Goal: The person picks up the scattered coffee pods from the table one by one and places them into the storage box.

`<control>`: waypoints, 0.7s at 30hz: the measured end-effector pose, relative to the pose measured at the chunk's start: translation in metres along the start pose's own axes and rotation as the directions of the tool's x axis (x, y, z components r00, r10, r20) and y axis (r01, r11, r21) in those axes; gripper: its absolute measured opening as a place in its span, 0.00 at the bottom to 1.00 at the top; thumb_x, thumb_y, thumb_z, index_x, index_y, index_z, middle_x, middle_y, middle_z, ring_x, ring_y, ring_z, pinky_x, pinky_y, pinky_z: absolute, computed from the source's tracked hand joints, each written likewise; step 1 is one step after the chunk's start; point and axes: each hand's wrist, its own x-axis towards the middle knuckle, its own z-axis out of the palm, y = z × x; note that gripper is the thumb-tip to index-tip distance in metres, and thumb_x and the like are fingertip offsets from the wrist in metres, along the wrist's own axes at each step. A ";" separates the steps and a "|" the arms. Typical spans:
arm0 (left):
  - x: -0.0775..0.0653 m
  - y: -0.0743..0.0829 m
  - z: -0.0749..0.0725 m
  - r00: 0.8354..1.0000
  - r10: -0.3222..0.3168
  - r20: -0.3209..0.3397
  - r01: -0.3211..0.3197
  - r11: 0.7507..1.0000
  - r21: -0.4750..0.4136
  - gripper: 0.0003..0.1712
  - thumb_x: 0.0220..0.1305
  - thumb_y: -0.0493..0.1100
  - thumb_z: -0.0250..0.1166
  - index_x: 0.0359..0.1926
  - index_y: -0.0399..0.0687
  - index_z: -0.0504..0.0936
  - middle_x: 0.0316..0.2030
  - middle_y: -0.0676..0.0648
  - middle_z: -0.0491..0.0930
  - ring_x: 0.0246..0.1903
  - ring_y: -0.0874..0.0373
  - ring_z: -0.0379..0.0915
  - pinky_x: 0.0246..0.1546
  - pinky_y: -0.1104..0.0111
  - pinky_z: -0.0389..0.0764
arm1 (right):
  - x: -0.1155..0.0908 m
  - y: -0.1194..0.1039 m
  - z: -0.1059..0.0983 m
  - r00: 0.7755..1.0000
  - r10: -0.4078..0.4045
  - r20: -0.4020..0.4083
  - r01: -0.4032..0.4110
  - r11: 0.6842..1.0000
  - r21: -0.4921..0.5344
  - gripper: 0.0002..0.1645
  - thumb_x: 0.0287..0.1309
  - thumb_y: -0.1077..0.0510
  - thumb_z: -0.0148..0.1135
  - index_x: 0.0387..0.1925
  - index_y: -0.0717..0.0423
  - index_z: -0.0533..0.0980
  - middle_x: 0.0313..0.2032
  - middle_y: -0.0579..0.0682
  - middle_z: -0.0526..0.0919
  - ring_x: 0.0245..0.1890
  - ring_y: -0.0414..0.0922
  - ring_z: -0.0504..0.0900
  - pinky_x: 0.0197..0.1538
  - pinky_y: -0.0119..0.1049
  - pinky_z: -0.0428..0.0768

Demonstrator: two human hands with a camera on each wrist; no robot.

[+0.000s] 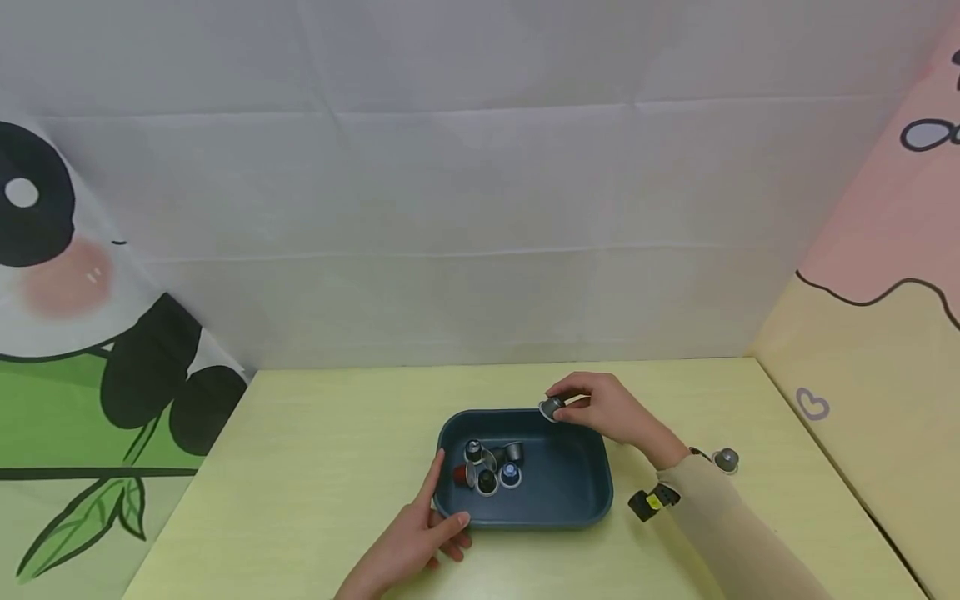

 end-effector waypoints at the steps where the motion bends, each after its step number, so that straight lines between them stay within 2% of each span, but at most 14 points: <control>1: 0.000 0.000 0.000 1.000 0.002 0.001 -0.002 1.000 0.001 0.57 0.69 0.53 0.64 0.79 0.70 0.29 0.30 0.44 0.86 0.28 0.48 0.84 0.22 0.59 0.76 | 0.003 -0.001 0.001 1.000 0.002 -0.002 -0.002 1.000 0.006 0.17 0.61 0.63 0.69 0.52 0.61 0.81 0.48 0.52 0.82 0.50 0.50 0.83 0.46 0.35 0.82; 12: 0.000 0.002 -0.001 1.000 0.006 0.002 -0.006 1.000 0.012 0.57 0.70 0.53 0.64 0.79 0.69 0.28 0.30 0.44 0.86 0.28 0.48 0.85 0.22 0.58 0.76 | 0.033 0.001 0.021 1.000 0.002 -0.029 0.001 0.995 0.097 0.19 0.61 0.62 0.69 0.53 0.62 0.80 0.50 0.57 0.82 0.50 0.53 0.83 0.48 0.39 0.82; 17: 0.000 0.002 -0.001 1.000 0.003 0.001 -0.003 1.000 0.012 0.57 0.70 0.53 0.64 0.79 0.69 0.28 0.30 0.44 0.86 0.28 0.48 0.85 0.22 0.59 0.75 | 0.038 0.003 0.029 0.999 0.020 -0.044 -0.010 0.977 0.214 0.19 0.61 0.67 0.67 0.54 0.67 0.79 0.50 0.61 0.82 0.52 0.58 0.82 0.48 0.41 0.82; 21: -0.001 0.002 -0.001 1.000 -0.002 0.002 0.002 1.000 0.010 0.57 0.70 0.53 0.64 0.79 0.68 0.28 0.30 0.44 0.86 0.28 0.48 0.85 0.22 0.59 0.76 | 0.035 -0.008 0.031 0.998 0.037 -0.048 -0.020 0.948 0.318 0.18 0.61 0.70 0.65 0.52 0.71 0.78 0.49 0.64 0.82 0.53 0.63 0.80 0.48 0.39 0.82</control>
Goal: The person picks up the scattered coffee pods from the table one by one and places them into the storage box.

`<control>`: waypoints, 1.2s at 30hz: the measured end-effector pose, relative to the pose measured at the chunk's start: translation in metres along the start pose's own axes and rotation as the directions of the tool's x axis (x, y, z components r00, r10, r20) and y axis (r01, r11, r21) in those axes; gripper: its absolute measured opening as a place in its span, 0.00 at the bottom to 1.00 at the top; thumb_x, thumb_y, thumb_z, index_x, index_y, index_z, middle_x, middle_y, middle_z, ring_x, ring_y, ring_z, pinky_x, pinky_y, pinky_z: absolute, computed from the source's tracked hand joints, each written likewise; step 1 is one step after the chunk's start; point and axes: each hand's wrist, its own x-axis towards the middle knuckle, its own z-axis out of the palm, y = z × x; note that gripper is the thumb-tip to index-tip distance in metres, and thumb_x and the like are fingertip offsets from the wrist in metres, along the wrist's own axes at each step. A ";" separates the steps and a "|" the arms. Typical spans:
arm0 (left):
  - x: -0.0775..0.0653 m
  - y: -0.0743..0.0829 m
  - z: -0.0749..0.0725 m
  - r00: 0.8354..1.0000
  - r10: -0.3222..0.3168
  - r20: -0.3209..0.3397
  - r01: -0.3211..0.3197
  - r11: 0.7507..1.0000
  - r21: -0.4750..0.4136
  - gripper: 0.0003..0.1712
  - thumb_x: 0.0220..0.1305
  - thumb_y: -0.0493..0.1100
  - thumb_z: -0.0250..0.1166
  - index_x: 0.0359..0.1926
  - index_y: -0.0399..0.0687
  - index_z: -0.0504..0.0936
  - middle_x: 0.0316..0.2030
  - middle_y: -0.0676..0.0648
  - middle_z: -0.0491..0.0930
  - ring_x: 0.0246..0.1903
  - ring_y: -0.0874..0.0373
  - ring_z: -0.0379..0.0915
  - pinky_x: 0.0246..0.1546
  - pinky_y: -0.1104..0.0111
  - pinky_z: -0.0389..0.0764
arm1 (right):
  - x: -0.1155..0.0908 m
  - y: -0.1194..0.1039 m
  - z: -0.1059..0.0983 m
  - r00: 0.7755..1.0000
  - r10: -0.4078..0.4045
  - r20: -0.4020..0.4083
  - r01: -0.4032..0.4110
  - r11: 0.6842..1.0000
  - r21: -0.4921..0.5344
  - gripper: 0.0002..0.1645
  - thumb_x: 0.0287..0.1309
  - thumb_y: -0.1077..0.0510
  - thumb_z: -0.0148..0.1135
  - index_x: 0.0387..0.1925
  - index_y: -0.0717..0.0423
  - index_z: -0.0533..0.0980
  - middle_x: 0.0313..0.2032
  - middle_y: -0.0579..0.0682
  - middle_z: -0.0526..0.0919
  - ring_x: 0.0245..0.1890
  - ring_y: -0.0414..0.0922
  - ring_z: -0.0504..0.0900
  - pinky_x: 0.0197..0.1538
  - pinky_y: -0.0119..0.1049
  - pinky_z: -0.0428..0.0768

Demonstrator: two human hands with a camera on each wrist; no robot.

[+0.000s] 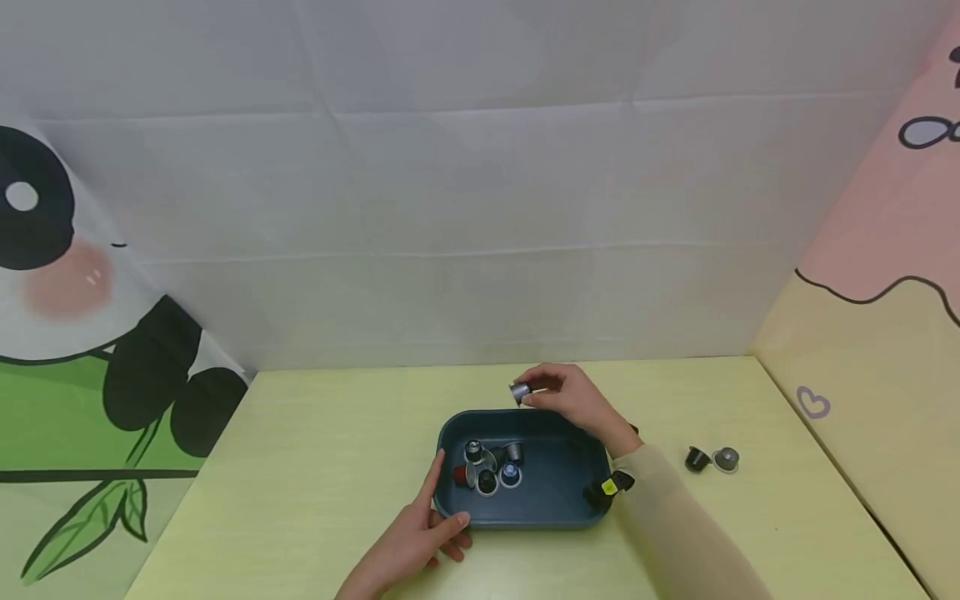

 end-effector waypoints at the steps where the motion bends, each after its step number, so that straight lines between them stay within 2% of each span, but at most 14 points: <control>1: 0.000 0.000 0.000 1.000 -0.001 -0.001 0.001 1.000 -0.001 0.57 0.70 0.53 0.64 0.79 0.68 0.29 0.30 0.44 0.86 0.28 0.48 0.85 0.22 0.59 0.76 | -0.001 -0.002 0.001 1.000 -0.001 -0.001 0.001 1.000 0.023 0.17 0.61 0.70 0.65 0.52 0.71 0.78 0.49 0.64 0.82 0.53 0.64 0.79 0.48 0.38 0.82; 7: 0.001 -0.001 0.000 1.000 -0.004 -0.004 0.004 1.000 -0.003 0.57 0.69 0.53 0.64 0.79 0.67 0.29 0.30 0.44 0.86 0.27 0.48 0.84 0.22 0.60 0.76 | -0.005 -0.001 0.005 1.000 -0.011 0.013 0.010 0.996 0.093 0.18 0.62 0.70 0.64 0.53 0.72 0.77 0.50 0.65 0.82 0.53 0.63 0.80 0.50 0.38 0.81; 13: 0.001 -0.002 0.001 1.000 -0.008 -0.001 0.008 1.000 -0.004 0.57 0.70 0.52 0.64 0.79 0.67 0.28 0.30 0.44 0.86 0.27 0.48 0.84 0.22 0.60 0.76 | -0.004 0.009 0.008 0.998 -0.010 0.065 0.006 0.998 0.070 0.18 0.60 0.71 0.65 0.52 0.73 0.77 0.50 0.65 0.82 0.52 0.57 0.82 0.49 0.36 0.81; 21: 0.001 0.000 0.001 1.000 -0.013 -0.004 0.013 1.000 -0.008 0.57 0.69 0.53 0.64 0.79 0.68 0.29 0.30 0.44 0.86 0.28 0.48 0.84 0.22 0.60 0.76 | 0.006 0.042 0.011 0.986 -0.040 0.162 0.052 0.996 -0.071 0.19 0.59 0.64 0.70 0.53 0.62 0.82 0.49 0.55 0.85 0.47 0.48 0.84 0.48 0.33 0.80; 25: 0.002 -0.001 0.000 1.000 -0.009 -0.004 0.009 1.000 -0.003 0.57 0.69 0.53 0.64 0.79 0.68 0.29 0.30 0.44 0.86 0.27 0.48 0.84 0.22 0.60 0.75 | 0.007 0.042 0.015 0.978 -0.023 0.207 0.060 0.983 -0.173 0.19 0.59 0.62 0.70 0.52 0.59 0.84 0.47 0.50 0.87 0.44 0.43 0.85 0.46 0.34 0.80; 31: 0.003 -0.003 0.000 1.000 0.001 0.001 -0.001 1.000 0.006 0.57 0.70 0.53 0.64 0.79 0.68 0.28 0.30 0.44 0.86 0.27 0.48 0.84 0.21 0.60 0.76 | 0.006 0.040 0.024 0.966 0.002 0.259 0.087 0.939 -0.333 0.18 0.59 0.62 0.70 0.53 0.57 0.84 0.46 0.48 0.87 0.37 0.35 0.84 0.41 0.32 0.80; 36: 0.003 -0.004 -0.001 1.000 0.006 0.006 -0.006 1.000 0.008 0.57 0.70 0.53 0.64 0.79 0.69 0.28 0.30 0.44 0.86 0.27 0.48 0.85 0.21 0.59 0.76 | 0.008 0.039 0.031 0.953 0.025 0.301 0.119 0.885 -0.450 0.19 0.61 0.61 0.69 0.54 0.54 0.83 0.47 0.46 0.87 0.31 0.32 0.80 0.36 0.31 0.77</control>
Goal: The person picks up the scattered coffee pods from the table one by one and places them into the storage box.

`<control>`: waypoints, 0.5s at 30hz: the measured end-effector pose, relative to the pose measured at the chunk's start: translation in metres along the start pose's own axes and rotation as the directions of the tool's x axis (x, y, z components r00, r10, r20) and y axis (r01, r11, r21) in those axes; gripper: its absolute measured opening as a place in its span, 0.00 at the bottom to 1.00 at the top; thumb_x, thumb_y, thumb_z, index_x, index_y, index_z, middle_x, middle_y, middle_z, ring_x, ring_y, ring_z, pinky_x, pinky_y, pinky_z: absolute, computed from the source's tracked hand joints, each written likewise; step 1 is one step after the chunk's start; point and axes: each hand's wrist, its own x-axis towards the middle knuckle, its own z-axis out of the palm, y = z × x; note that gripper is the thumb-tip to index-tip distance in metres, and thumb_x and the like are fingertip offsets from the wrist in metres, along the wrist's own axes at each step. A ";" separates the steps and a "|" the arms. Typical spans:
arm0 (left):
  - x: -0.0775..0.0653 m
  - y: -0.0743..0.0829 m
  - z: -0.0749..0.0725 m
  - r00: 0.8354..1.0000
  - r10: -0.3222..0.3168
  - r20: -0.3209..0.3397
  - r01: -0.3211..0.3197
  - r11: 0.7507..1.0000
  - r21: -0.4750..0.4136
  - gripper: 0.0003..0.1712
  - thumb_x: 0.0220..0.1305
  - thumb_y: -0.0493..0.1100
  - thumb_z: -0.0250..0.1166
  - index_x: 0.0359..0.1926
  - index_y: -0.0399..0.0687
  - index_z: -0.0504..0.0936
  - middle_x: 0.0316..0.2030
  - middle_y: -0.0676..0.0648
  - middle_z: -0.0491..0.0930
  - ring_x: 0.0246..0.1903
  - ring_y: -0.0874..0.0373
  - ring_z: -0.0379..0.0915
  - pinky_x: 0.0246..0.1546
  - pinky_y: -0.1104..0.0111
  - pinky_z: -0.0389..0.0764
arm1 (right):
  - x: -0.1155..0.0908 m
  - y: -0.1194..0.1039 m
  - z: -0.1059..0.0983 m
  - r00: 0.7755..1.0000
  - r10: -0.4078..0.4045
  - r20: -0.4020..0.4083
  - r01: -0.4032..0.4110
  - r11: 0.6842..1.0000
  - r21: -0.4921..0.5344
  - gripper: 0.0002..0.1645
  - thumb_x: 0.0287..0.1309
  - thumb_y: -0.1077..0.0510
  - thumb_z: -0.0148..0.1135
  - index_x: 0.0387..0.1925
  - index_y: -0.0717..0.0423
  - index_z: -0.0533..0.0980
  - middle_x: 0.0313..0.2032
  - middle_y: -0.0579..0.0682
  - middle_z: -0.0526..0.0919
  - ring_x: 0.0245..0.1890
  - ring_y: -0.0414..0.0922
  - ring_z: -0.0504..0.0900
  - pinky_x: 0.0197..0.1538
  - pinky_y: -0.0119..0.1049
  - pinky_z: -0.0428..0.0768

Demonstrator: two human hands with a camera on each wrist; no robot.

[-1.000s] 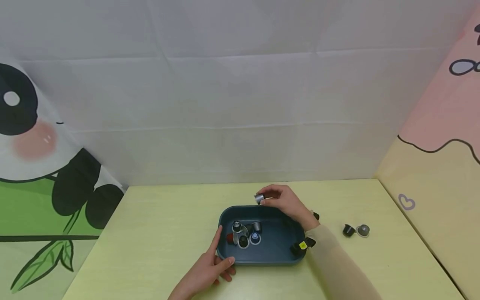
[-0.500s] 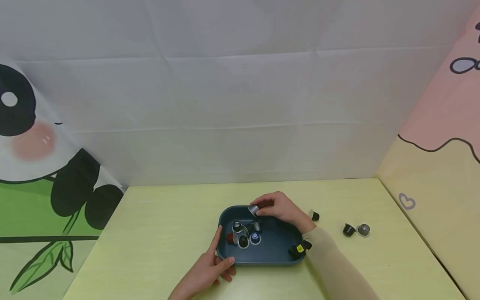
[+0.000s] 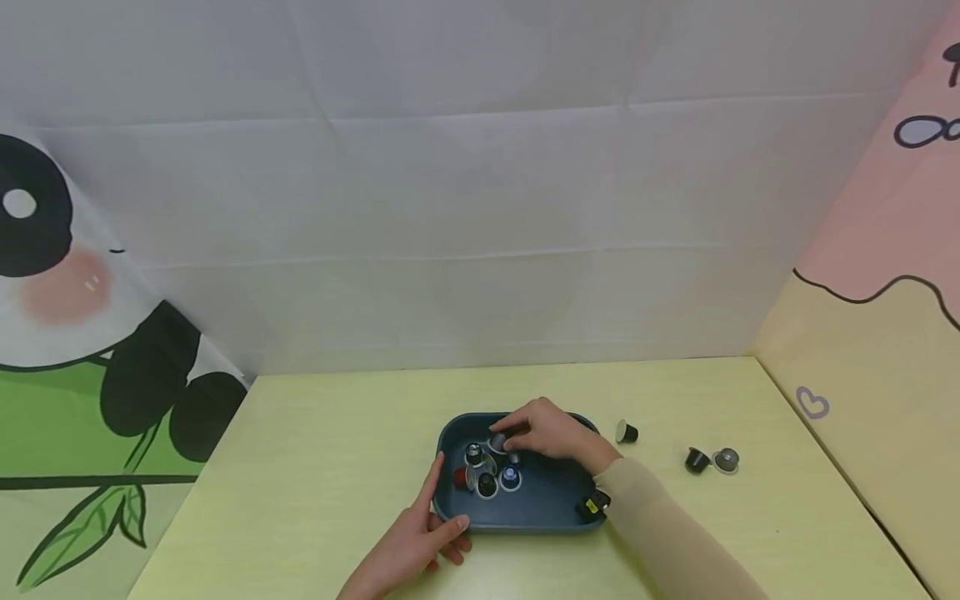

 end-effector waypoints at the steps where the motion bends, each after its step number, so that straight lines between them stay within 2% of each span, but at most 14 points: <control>1: 0.000 0.000 0.000 1.000 0.000 0.000 0.000 1.000 0.000 0.57 0.70 0.53 0.64 0.79 0.68 0.28 0.30 0.44 0.86 0.27 0.48 0.85 0.22 0.59 0.76 | 0.001 -0.001 0.001 1.000 -0.001 0.008 0.001 1.000 -0.019 0.19 0.61 0.61 0.69 0.54 0.54 0.83 0.47 0.46 0.87 0.30 0.32 0.79 0.35 0.31 0.76; 6: 0.000 0.000 0.000 1.000 0.003 -0.003 -0.003 1.000 0.003 0.57 0.70 0.53 0.64 0.79 0.67 0.28 0.30 0.44 0.86 0.27 0.48 0.85 0.22 0.59 0.76 | 0.002 0.000 0.004 0.999 0.000 0.037 0.002 0.999 -0.039 0.18 0.62 0.62 0.68 0.54 0.55 0.83 0.45 0.46 0.87 0.27 0.32 0.78 0.33 0.31 0.75; 15: 0.000 0.001 0.000 1.000 0.004 0.001 -0.004 1.000 0.006 0.56 0.70 0.53 0.64 0.79 0.66 0.28 0.30 0.44 0.86 0.27 0.48 0.84 0.22 0.59 0.77 | 0.004 0.005 0.007 0.999 0.011 0.039 -0.012 1.000 0.017 0.18 0.61 0.62 0.69 0.54 0.56 0.83 0.47 0.47 0.87 0.38 0.34 0.84 0.37 0.30 0.79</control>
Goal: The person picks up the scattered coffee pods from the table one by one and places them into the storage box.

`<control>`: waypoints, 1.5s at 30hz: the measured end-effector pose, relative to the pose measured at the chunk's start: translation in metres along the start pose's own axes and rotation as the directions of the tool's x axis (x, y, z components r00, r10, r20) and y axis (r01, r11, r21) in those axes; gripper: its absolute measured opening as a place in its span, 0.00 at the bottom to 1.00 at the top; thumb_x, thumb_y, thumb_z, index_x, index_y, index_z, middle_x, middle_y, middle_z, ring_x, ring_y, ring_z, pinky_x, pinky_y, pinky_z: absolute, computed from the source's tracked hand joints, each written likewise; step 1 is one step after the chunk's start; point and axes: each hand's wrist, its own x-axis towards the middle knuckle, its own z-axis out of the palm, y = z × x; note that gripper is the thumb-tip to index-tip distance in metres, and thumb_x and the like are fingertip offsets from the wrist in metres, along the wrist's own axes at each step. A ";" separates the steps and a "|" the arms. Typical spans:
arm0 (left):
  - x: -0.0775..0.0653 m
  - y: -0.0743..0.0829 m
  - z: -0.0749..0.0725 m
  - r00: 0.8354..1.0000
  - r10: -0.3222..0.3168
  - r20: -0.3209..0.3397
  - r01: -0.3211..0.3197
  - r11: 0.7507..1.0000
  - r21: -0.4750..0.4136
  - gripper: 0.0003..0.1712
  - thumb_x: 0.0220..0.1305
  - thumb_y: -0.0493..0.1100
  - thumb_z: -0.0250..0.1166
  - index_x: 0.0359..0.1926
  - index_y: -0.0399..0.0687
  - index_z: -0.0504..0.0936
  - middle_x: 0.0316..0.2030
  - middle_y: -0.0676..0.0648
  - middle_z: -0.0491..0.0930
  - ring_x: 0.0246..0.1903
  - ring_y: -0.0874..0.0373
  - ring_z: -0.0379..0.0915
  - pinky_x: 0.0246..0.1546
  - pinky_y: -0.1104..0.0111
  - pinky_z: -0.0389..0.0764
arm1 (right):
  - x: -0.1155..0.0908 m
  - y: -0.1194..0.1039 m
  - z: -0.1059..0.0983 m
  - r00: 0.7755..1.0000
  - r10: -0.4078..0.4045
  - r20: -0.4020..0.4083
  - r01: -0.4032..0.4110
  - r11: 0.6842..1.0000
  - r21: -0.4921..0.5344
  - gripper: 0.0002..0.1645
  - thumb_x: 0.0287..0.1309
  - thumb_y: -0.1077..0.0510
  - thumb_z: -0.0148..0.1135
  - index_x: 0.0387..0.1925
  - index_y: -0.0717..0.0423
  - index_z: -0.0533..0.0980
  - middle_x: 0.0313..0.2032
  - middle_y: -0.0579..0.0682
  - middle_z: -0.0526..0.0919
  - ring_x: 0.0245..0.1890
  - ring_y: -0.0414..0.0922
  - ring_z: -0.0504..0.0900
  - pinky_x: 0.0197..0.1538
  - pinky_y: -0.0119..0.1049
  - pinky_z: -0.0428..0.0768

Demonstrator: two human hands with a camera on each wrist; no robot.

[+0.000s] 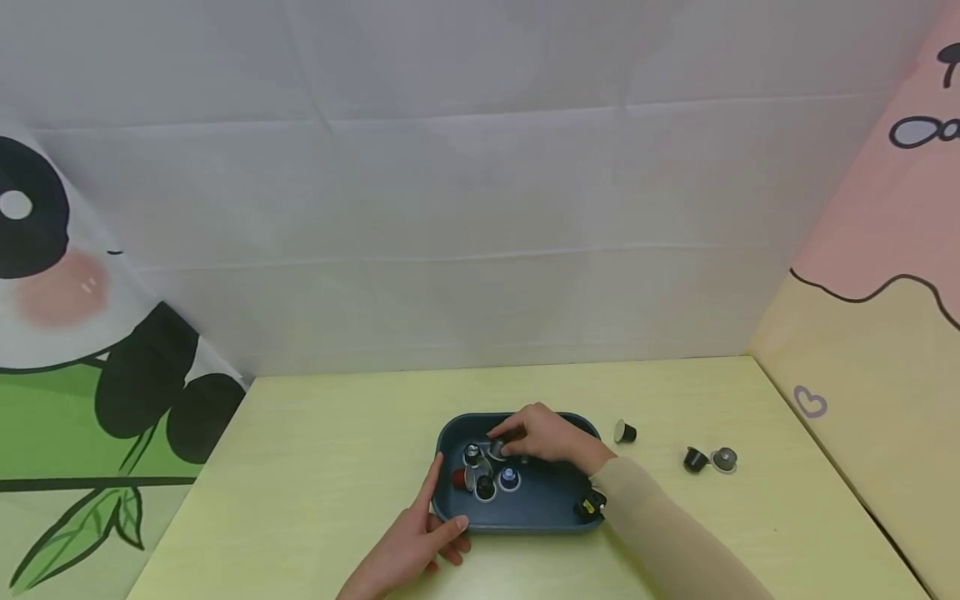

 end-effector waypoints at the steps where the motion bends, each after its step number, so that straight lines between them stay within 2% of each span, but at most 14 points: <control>1: 0.000 0.000 0.000 1.000 -0.002 0.001 0.002 1.000 0.000 0.56 0.70 0.53 0.64 0.79 0.67 0.28 0.30 0.44 0.86 0.27 0.48 0.84 0.22 0.59 0.77 | 0.000 0.000 0.000 1.000 -0.002 0.001 0.002 1.000 0.005 0.18 0.61 0.62 0.69 0.54 0.56 0.83 0.47 0.48 0.87 0.39 0.35 0.84 0.38 0.31 0.79; 9: 0.000 0.001 -0.001 1.000 -0.005 0.007 0.005 1.000 0.002 0.56 0.71 0.53 0.63 0.79 0.66 0.28 0.30 0.44 0.86 0.27 0.48 0.84 0.22 0.60 0.76 | -0.001 0.000 0.000 1.000 0.026 -0.003 -0.025 0.992 0.127 0.20 0.62 0.61 0.68 0.56 0.57 0.82 0.51 0.48 0.85 0.49 0.42 0.85 0.44 0.32 0.80; 22: 0.000 0.002 0.000 1.000 -0.003 0.005 0.003 1.000 0.005 0.56 0.71 0.52 0.63 0.79 0.66 0.28 0.30 0.44 0.86 0.28 0.48 0.84 0.22 0.60 0.76 | -0.002 -0.001 0.000 1.000 0.023 -0.018 -0.018 0.970 0.244 0.19 0.62 0.62 0.68 0.55 0.57 0.82 0.50 0.48 0.86 0.48 0.43 0.85 0.42 0.34 0.81; 29: 0.001 0.001 0.000 1.000 -0.006 0.003 0.006 1.000 0.008 0.56 0.71 0.52 0.63 0.79 0.66 0.28 0.30 0.45 0.86 0.27 0.49 0.84 0.22 0.60 0.76 | -0.001 -0.004 -0.004 0.999 -0.008 -0.039 0.019 0.960 0.279 0.19 0.62 0.59 0.68 0.55 0.56 0.82 0.50 0.46 0.86 0.48 0.40 0.85 0.48 0.34 0.80; 39: 0.000 0.000 0.000 1.000 -0.020 -0.006 0.020 1.000 0.005 0.56 0.70 0.53 0.64 0.79 0.66 0.29 0.30 0.45 0.86 0.27 0.49 0.84 0.23 0.60 0.76 | -0.005 -0.011 -0.020 0.994 -0.040 -0.104 0.073 0.938 0.339 0.20 0.62 0.61 0.69 0.55 0.60 0.82 0.49 0.52 0.86 0.50 0.45 0.85 0.52 0.34 0.79; 45: -0.001 0.002 0.000 1.000 -0.015 -0.005 0.015 1.000 -0.001 0.57 0.70 0.53 0.64 0.79 0.68 0.28 0.30 0.45 0.86 0.27 0.48 0.84 0.22 0.60 0.76 | -0.015 -0.023 -0.039 0.990 -0.055 -0.132 0.100 0.928 0.359 0.20 0.62 0.60 0.69 0.56 0.59 0.82 0.49 0.53 0.86 0.53 0.53 0.83 0.53 0.35 0.79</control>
